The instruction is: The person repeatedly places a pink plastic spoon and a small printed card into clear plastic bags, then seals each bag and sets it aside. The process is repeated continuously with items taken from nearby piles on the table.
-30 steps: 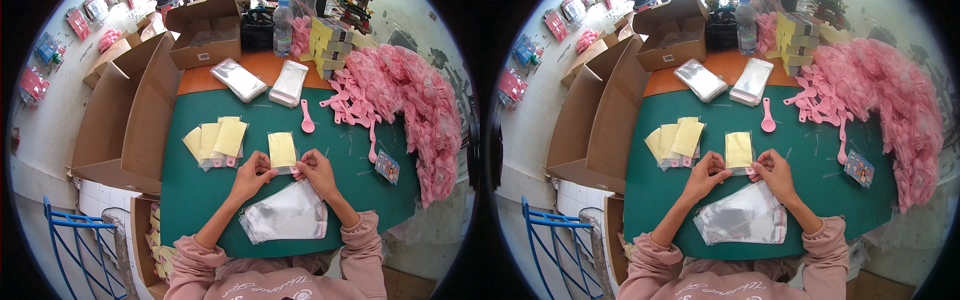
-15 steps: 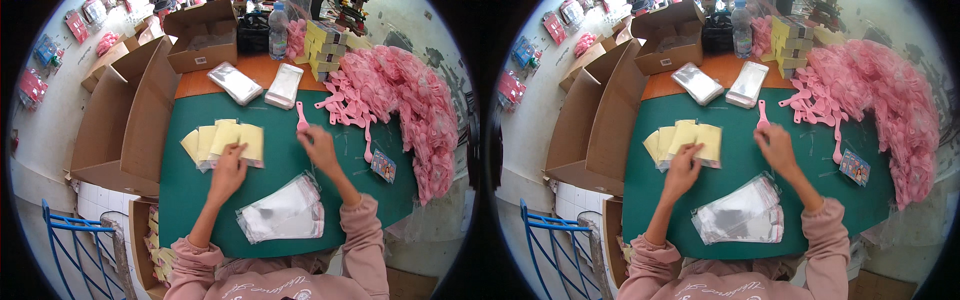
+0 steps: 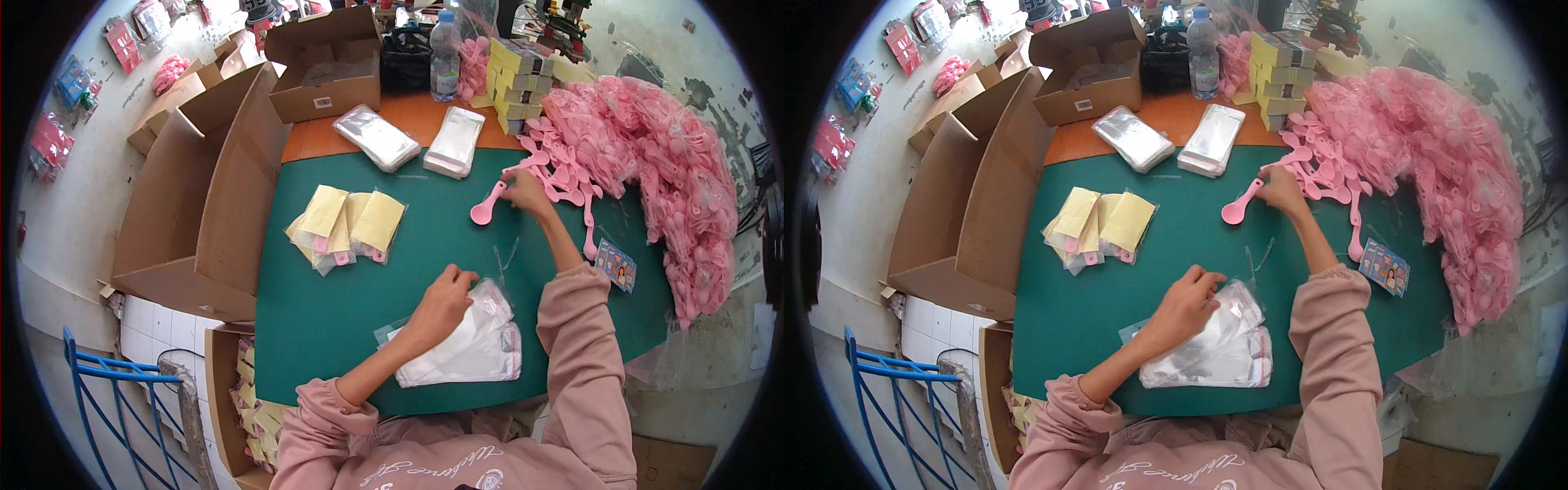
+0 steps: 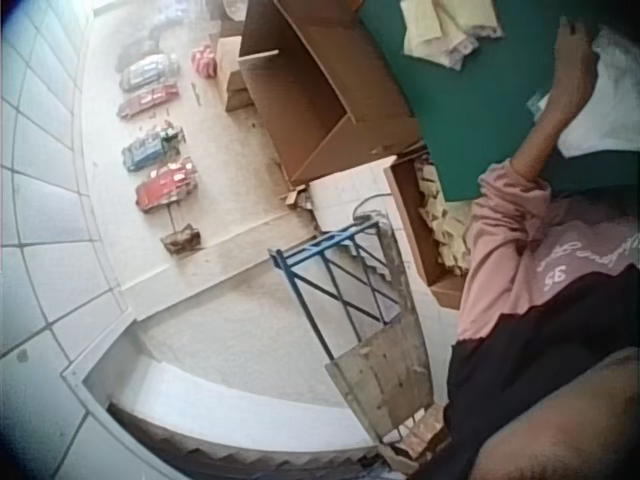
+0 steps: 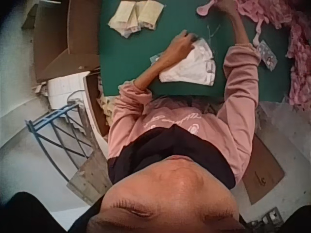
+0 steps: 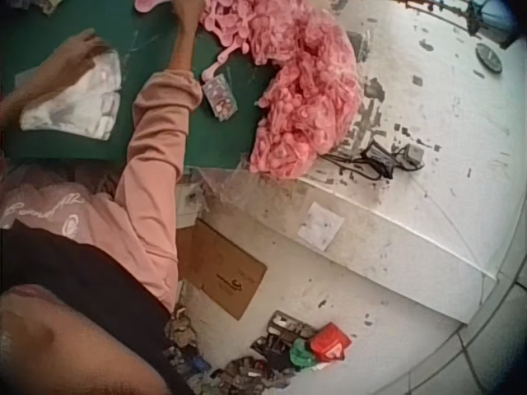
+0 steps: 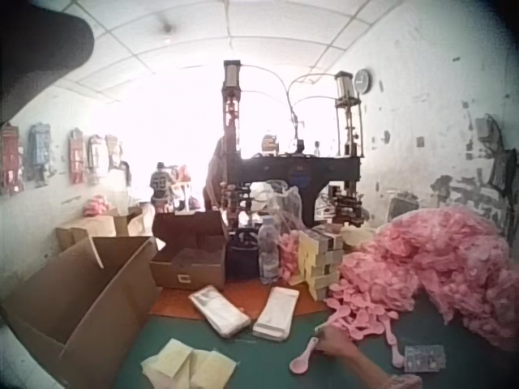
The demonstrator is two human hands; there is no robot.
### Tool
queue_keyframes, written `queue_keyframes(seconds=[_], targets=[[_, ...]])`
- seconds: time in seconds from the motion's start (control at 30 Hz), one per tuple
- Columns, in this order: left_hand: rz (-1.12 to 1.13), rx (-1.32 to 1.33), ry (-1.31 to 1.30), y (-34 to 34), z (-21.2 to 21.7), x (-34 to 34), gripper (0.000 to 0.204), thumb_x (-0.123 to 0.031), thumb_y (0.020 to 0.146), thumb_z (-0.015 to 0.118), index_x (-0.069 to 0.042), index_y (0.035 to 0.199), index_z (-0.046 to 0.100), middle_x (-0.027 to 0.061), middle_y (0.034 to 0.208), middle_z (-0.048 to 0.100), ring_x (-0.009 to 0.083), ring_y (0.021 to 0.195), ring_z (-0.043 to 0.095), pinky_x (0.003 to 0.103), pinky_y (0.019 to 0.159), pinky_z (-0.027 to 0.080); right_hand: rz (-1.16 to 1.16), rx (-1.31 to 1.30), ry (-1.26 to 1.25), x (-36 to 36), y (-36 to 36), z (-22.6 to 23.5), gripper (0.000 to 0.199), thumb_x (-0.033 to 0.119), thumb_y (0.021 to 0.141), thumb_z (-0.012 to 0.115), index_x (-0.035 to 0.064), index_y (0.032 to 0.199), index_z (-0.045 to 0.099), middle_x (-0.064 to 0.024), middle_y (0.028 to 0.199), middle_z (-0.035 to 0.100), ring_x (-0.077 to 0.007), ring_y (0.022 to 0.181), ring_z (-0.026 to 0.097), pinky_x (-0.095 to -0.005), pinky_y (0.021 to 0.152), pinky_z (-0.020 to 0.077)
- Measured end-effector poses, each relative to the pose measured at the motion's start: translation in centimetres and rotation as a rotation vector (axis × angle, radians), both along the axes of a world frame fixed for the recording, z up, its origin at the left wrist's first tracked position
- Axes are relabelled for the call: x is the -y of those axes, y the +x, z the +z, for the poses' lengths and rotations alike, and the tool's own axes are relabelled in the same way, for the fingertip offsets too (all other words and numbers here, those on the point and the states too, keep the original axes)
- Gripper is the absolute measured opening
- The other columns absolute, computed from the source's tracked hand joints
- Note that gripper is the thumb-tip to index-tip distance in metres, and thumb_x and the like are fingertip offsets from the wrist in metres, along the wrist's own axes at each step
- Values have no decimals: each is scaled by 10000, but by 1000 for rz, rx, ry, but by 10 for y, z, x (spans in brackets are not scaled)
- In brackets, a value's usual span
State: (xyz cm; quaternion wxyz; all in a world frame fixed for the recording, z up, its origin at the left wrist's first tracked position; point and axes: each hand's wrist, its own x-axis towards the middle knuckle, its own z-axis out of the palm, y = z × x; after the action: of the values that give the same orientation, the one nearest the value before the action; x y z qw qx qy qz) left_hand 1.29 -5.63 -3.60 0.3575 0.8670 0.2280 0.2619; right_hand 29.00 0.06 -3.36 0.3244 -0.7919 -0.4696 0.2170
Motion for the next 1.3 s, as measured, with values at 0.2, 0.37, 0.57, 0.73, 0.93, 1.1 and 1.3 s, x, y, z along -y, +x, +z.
queue_keyframes(seconds=[0.2, 0.37, 0.57, 0.73, 0.93, 1.1, 1.3], targets=[[-67, 39, -251, -7, 15, -15, 232, -27, 710, 672, 14, 906, 554, 96, 811, 578, 183, 716, 611, 271, 655, 484, 28, 324, 15, 20, -22, -2, 384, 187, 667, 712, 6, 978, 575, -204, 1049, 520, -349, 1001, 479, -402, 857, 393], [-54, 108, -215, -10, 17, -21, 158, -78, 777, 647, 22, 857, 555, 68, 789, 627, 118, 721, 617, 240, 669, 488, 196, 395, 161, 15, 0, -12, 339, 147, 667, 702, 52, 968, 579, -161, 1011, 495, -291, 916, 491, -369, 801, 414], [-126, 99, -956, -18, 18, -33, 162, -147, 881, 530, 0, 946, 550, 86, 853, 654, 119, 768, 617, 231, 650, 481, 361, 288, 16, 25, -8, 13, 231, 47, 684, 669, 60, 887, 558, -76, 897, 506, -173, 766, 516, -297, 698, 436], [-174, 92, -996, -16, 19, -40, 229, -194, 880, 540, -13, 1020, 530, 93, 895, 641, 127, 819, 612, 227, 704, 481, 322, 110, 192, 48, -2, 2, 209, 60, 688, 658, 13, 869, 564, -99, 781, 580, -195, 669, 529, -307, 627, 423], [-157, 168, -1087, -21, 13, -43, 285, -160, 838, 600, 6, 1057, 525, 94, 902, 645, 125, 822, 610, 243, 733, 482, 165, -98, 323, 90, -48, 55, 175, 53, 798, 586, 7, 963, 552, -31, 749, 552, -79, 614, 476, -236, 526, 387], [-128, 99, -934, -19, 16, -43, 293, -113, 792, 644, 31, 1026, 546, 102, 843, 662, 112, 762, 620, 227, 701, 487, -3, -293, 620, 105, -87, 59, 119, 73, 853, 554, 3, 949, 545, -18, 733, 546, -48, 603, 477, -194, 495, 385], [-128, 88, -907, -14, 14, -45, 281, -115, 791, 644, 6, 1031, 563, 70, 806, 669, 89, 743, 614, 221, 669, 480, -147, -141, 748, 110, -117, 57, 97, 58, 851, 559, -10, 919, 545, -39, 715, 570, -58, 566, 516, -193, 481, 426]])
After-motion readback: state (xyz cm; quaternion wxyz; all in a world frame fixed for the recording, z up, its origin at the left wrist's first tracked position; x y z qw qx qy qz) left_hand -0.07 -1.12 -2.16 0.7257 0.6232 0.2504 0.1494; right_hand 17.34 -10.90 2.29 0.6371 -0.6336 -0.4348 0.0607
